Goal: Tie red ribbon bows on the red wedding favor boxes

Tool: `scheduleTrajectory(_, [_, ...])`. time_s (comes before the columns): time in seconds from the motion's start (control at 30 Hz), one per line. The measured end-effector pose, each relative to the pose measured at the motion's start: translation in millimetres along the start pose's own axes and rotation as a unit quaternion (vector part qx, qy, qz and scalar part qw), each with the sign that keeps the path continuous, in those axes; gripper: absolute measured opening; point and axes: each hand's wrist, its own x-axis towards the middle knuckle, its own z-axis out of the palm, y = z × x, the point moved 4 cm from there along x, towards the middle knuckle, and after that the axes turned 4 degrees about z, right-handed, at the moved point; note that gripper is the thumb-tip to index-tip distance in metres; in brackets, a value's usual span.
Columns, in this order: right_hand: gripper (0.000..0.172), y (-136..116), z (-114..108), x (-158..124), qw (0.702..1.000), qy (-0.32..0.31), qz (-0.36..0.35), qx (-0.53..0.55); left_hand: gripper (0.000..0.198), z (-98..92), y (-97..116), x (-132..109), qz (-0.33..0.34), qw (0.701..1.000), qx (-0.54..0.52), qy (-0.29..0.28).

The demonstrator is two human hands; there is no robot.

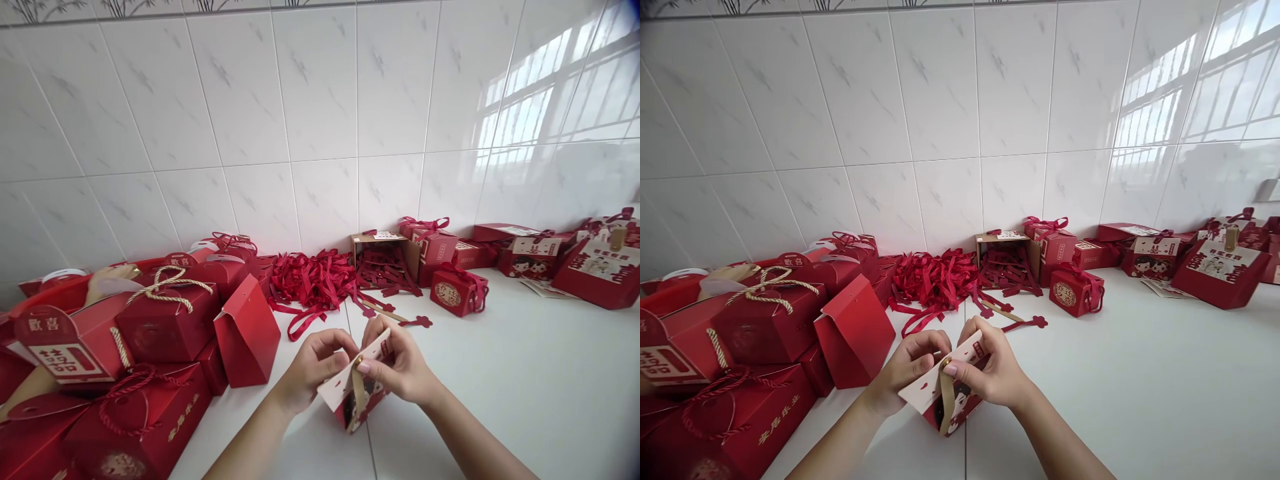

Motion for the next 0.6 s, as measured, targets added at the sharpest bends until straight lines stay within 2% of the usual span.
scheduleTrajectory(0.17, [0.037,-5,4,-2,1.000,-0.002,-0.003,-0.018,0.023,4.9,4,-1,0.011,1.000,0.017,0.013])
scheduleTrajectory(0.3, [0.034,-8,3,-2,1.000,-0.002,-0.011,-0.025,0.024,6.9,5,0,0.007,1.000,0.021,0.013])
scheduleTrajectory(0.5, [0.031,-13,5,-2,0.997,-0.001,-0.066,-0.036,0.037,7.8,-6,-1,-0.103,0.992,-0.068,-0.009])
scheduleTrajectory(0.6, [0.028,-16,7,-2,0.996,-0.009,-0.086,-0.032,0.040,6.0,-9,-3,-0.140,0.987,-0.078,-0.025])
